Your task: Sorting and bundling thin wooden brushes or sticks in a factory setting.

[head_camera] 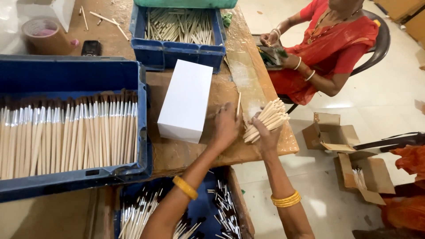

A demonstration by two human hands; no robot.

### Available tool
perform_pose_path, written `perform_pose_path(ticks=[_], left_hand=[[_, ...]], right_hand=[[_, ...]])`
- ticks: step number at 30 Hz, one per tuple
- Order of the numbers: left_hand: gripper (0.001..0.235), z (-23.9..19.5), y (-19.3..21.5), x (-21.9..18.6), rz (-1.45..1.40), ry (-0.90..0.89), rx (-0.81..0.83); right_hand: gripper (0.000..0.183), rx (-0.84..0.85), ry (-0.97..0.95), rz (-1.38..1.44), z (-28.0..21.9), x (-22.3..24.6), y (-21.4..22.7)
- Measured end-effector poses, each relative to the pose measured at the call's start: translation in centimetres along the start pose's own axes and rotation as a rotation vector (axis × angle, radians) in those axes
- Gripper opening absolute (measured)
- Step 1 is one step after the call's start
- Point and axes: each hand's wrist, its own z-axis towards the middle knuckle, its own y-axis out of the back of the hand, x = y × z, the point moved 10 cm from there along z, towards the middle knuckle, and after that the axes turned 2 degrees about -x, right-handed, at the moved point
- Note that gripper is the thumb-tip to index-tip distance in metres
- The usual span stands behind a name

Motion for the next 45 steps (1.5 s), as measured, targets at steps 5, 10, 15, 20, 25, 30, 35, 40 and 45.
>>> perform_pose_path(ticks=[5,10,15,20,25,30,35,40,45], left_hand=[[0.029,2.8,-8.8,3.3,0.294,0.007,0.105],[0.03,2.9,-7.5,1.4,0.68,-0.047,0.161],[0.025,1.0,-5.6,4.5,0.236,0.117,0.354],[0.023,-2.0,-2.5,1.6,-0.418,0.02,0.231],[0.031,-4.2,4.2,-2.5,-0.345,-0.054,0.085],[0.032,-9.5,11.3,-3.8,-0.3,-0.031,0.089],[0.027,-18.5,12.2,0.8,-0.391,0.113,0.241],[0.043,-27.3,11.2,6.2,-0.909,0.465,0.332],[0.067,-33.5,9.5,7.0,-1.059,0.735,0.391]], right_hand=[[0.048,0.012,-0.059,-0.101,-0.3,-1.8,1.3],[0.036,-0.016,-0.1,-0.179,-0.6,-1.9,1.2],[0.04,0.008,-0.069,-0.14,-0.5,-2.5,1.3],[0.037,-0.001,-0.073,-0.032,-1.6,-0.4,-0.5],[0.024,0.03,0.086,-0.197,-2.0,0.1,-1.9],[0.021,-0.03,0.122,-0.179,-2.9,2.5,-2.4],[0.046,0.118,0.085,-0.344,-4.0,-2.7,-1.0],[0.058,0.439,-0.505,0.089,-14.4,-7.5,-1.9],[0.082,0.808,-1.17,0.125,-35.5,-16.6,-5.3]])
